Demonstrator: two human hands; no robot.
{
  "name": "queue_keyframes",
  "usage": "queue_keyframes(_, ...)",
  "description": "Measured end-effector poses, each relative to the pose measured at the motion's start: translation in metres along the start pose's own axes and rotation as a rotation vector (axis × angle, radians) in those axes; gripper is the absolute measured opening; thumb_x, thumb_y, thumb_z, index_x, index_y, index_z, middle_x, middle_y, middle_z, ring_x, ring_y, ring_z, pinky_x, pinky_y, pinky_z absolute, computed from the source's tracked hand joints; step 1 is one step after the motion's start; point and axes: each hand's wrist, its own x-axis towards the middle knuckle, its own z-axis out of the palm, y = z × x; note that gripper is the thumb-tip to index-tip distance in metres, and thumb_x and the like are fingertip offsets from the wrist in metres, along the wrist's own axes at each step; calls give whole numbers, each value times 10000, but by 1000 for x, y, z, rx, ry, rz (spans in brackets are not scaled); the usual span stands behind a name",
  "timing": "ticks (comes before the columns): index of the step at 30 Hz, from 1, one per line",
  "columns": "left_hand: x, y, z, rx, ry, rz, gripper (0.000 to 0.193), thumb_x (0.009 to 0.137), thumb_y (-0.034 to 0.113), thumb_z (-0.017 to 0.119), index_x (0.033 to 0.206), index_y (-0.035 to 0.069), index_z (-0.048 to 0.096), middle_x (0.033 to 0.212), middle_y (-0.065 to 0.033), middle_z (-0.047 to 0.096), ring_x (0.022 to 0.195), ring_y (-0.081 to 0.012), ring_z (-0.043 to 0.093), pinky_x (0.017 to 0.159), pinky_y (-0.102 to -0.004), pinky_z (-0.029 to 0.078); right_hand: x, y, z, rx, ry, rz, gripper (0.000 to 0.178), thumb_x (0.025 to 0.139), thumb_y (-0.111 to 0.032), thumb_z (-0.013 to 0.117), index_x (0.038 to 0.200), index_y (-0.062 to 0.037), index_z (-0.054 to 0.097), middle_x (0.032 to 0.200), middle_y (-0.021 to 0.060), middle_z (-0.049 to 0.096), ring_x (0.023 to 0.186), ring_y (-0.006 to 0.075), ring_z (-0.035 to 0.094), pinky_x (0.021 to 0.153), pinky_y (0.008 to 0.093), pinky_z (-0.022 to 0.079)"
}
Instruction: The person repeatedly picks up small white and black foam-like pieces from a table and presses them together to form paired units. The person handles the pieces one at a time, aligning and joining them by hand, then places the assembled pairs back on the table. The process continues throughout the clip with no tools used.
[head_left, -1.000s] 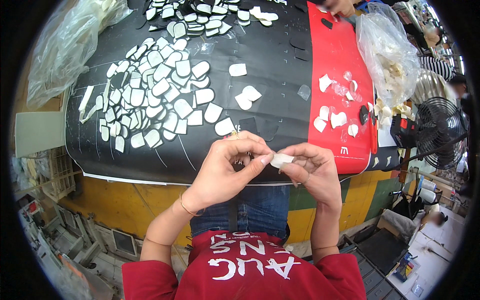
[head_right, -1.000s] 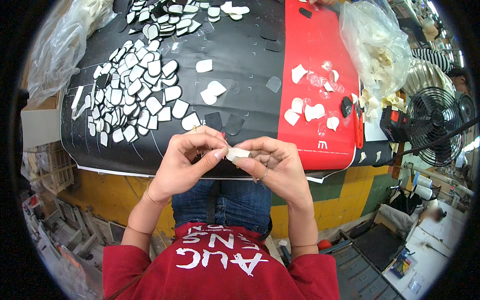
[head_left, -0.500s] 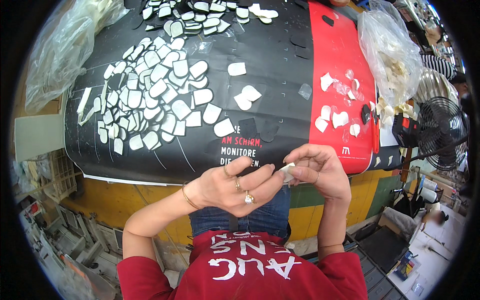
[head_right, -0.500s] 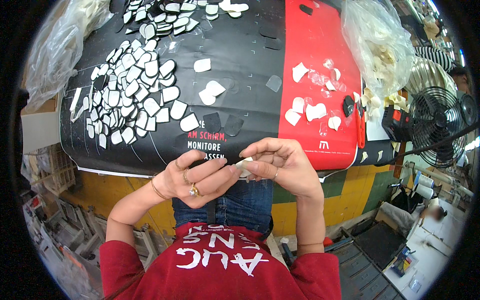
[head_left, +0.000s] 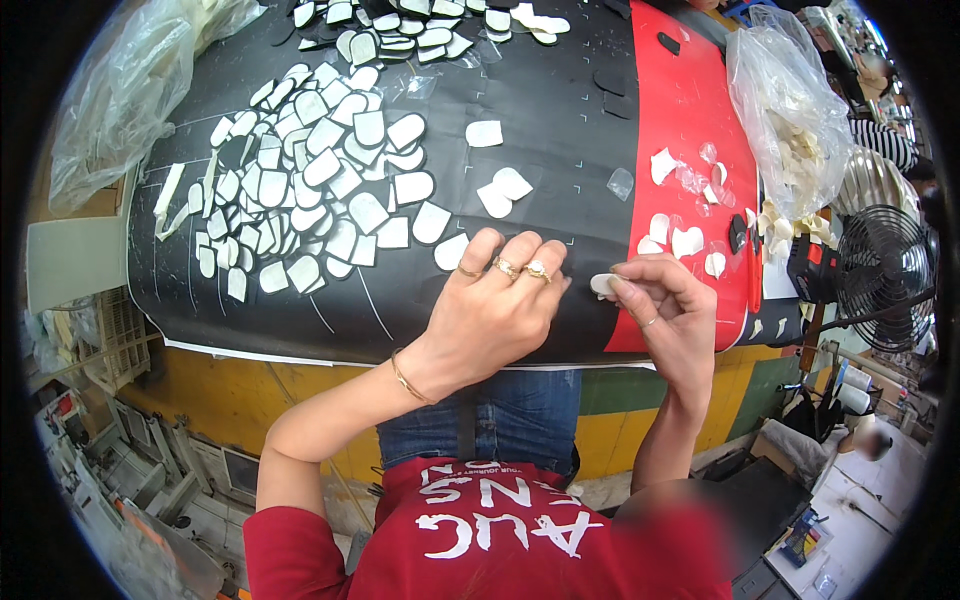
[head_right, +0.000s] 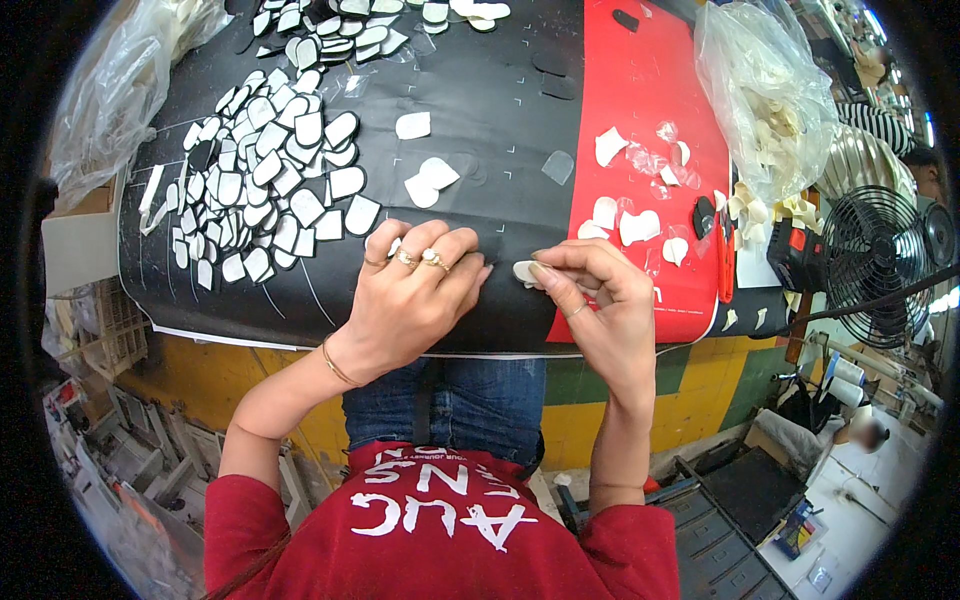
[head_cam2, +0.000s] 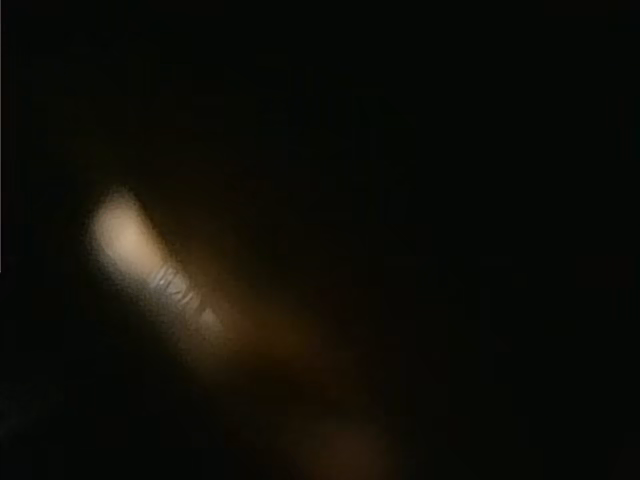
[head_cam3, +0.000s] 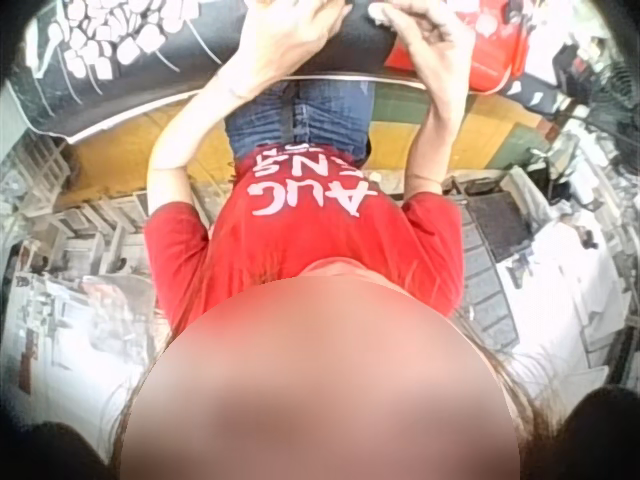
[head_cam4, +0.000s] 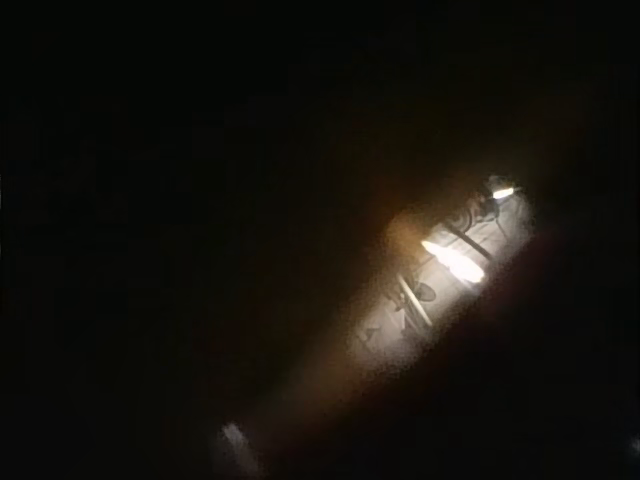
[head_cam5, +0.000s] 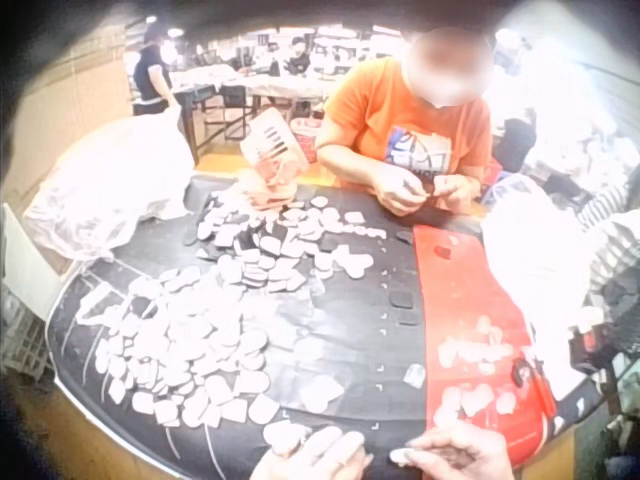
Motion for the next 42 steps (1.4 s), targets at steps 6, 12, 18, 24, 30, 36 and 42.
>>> queue_keyframes(6, -4, 17, 0, -311, 3, -443, 90, 779, 187, 778, 857, 155, 749, 1068, -6, 620, 1032, -230, 549, 949, -392, 315, -7, -3, -7, 246, -62, 84, 150, 919, 15, 690, 1047, 90, 669, 922, 100, 720, 829, 151, 713, 769, 255, 581)
queue_keyframes(12, -25, 25, -2, 13, 106, -417, 245, 774, 241, 782, 1014, 218, 740, 1148, 28, 612, 1059, -194, 503, 943, -402, 297, -2, -2, 5, 51, -78, 156, 143, 929, -26, 693, 1032, 73, 684, 874, 73, 723, 747, 96, 683, 667, 218, 547)
queue_keyframes(18, -36, 18, -2, 62, -101, -196, 334, 755, 179, 750, 1086, 228, 733, 1251, 1, 608, 1124, -179, 524, 1040, -418, 292, 0, -7, 17, -86, -109, 262, 145, 939, -55, 695, 1030, 57, 682, 830, 52, 706, 682, 60, 643, 585, 187, 491)
queue_keyframes(24, -39, 24, 2, 140, -73, -178, 355, 753, 175, 732, 1106, 210, 719, 1235, 12, 606, 1115, -167, 532, 1051, -427, 285, 3, -1, 29, -96, -56, 240, 151, 953, -83, 684, 1019, 53, 684, 770, 18, 675, 634, 43, 601, 553, 179, 464)
queue_keyframes(30, -41, 24, 3, 119, -77, -198, 390, 752, 175, 733, 1139, 210, 702, 1206, 24, 604, 1107, -162, 537, 1054, -425, 278, 6, -4, 27, -164, -82, 308, 149, 958, -78, 674, 1012, 61, 681, 769, 19, 664, 629, 28, 580, 547, 177, 466)
queue_keyframes(36, -41, 23, 3, 102, -87, -198, 373, 758, 177, 733, 1128, 209, 703, 1186, 26, 602, 1104, -160, 542, 1056, -424, 269, 4, 4, 35, -205, -7, 234, 129, 939, -48, 692, 1003, 64, 684, 770, 17, 663, 630, 21, 574, 544, 176, 468)
queue_keyframes(42, -41, 24, 5, 109, -51, -204, 246, 846, 227, 667, 1079, 168, 721, 1163, 24, 610, 1114, -141, 546, 1080, -418, 292, 3, 3, 38, -270, 18, 206, 128, 932, -50, 705, 987, 64, 683, 750, 0, 655, 617, 13, 560, 536, 172, 457)
